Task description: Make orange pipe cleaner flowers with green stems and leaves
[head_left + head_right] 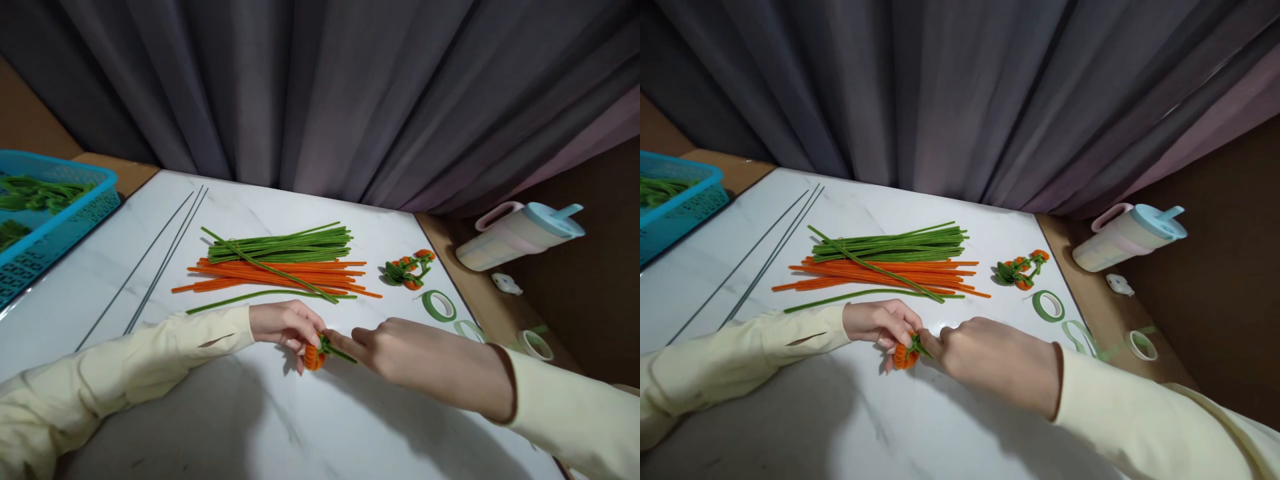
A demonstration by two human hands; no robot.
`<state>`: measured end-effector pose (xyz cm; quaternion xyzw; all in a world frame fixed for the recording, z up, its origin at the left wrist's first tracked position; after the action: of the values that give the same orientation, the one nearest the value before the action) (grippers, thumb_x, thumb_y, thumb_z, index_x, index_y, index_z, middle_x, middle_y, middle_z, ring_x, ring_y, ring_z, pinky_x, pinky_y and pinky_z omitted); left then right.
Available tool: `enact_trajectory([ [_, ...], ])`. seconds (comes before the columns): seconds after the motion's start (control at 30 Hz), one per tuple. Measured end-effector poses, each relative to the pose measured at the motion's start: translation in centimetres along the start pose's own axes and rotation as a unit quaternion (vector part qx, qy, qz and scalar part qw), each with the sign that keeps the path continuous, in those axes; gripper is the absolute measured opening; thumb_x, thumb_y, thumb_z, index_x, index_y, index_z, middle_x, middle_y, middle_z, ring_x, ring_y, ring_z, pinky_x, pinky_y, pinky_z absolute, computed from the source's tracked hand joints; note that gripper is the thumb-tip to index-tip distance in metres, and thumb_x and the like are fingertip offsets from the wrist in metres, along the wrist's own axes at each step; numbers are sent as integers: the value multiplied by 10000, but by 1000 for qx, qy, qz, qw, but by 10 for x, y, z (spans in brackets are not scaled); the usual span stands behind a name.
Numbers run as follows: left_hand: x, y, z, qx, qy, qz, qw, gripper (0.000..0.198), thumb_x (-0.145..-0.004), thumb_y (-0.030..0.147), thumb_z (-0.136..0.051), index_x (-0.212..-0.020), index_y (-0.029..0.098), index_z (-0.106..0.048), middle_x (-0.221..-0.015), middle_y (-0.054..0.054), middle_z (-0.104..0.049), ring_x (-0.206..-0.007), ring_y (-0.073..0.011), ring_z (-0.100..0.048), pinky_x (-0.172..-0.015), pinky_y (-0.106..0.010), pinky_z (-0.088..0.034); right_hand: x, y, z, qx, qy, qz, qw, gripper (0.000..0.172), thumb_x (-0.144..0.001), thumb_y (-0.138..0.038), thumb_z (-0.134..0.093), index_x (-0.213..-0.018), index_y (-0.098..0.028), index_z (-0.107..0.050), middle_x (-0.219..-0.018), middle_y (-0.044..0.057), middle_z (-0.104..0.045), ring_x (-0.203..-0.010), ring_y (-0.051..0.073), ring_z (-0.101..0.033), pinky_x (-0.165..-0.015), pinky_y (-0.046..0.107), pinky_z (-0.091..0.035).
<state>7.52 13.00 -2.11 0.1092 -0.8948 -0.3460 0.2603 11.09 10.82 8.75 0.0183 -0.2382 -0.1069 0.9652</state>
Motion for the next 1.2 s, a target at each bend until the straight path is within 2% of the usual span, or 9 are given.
enact_trajectory([
  [0.27, -1, -1, -3, -1, -17, -10, 1000, 125, -636, 156, -645, -741, 91, -623, -450, 43, -535, -350, -37, -339, -498, -276, -537, 2, -9, -7, 64, 28, -1, 998, 369, -782, -18, -512, -1144, -86, -500, -622, -5, -587, -388, 110, -494, -358, 320, -116],
  [0.5, 1, 1, -3, -8, 3, -11, 1000, 235, -632, 182, -691, -826, 113, -579, -508, 33, -586, -381, -45, -412, -510, -275, -536, 2, -18, -11, 59, -16, 35, 998, 310, -737, 19, -516, -1023, -86, -573, -609, 17, -582, -419, 121, -499, -363, 312, -136],
  [0.7, 0, 6, -5, -10, 3, -61, 998, 294, -649, 196, -715, -848, 164, -500, -524, 73, -562, -378, -32, -413, -522, -315, -549, 1, -8, -25, -96, -56, -32, 993, 426, -701, 22, -520, -1118, -65, -513, -666, 36, -612, -440, 112, -498, -379, 261, -188],
  [0.8, 0, 6, -7, -30, -6, -73, 997, 271, -667, 202, -707, -843, 162, -505, -512, 78, -544, -378, -33, -409, -512, -308, -548, 2, 1, -36, -210, -48, -76, 973, 405, -737, 25, -460, -1120, -99, -509, -647, 24, -605, -433, 95, -472, -385, 226, -204],
  [0.87, 0, 5, -8, -39, -14, -76, 996, 255, -666, 205, -707, -826, 157, -515, -503, 77, -535, -380, -37, -410, -496, -295, -542, 2, 4, -39, -274, -19, -77, 959, 355, -797, -2, -414, -1113, -128, -513, -657, 18, -601, -445, 86, -464, -407, 209, -234],
  [1.0, 1, 6, -8, -50, -17, -79, 995, 231, -666, 212, -705, -820, 151, -545, -512, 73, -533, -382, -33, -385, -473, -268, -528, 6, 2, -39, -315, 32, -61, 946, 301, -849, -39, -375, -1097, -142, -512, -711, 33, -602, -478, 86, -459, -452, 212, -270],
  [1.2, 2, 7, -8, -61, -9, -78, 995, 206, -678, 221, -699, -801, 146, -552, -520, 46, -569, -378, -35, -391, -392, -179, -436, 7, -1, -38, -372, 22, -97, 923, 330, -818, -3, -369, -1089, -125, -513, -763, 55, -611, -518, 97, -453, -471, 210, -290],
])
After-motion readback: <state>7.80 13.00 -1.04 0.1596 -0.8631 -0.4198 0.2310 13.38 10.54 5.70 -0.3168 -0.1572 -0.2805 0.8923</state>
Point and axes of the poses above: each hand's wrist, its own x-axis away from the middle knuckle, its own z-axis out of the back of the hand, y = z × x, the point moved 9 cm from there along -x, towards the middle knuckle
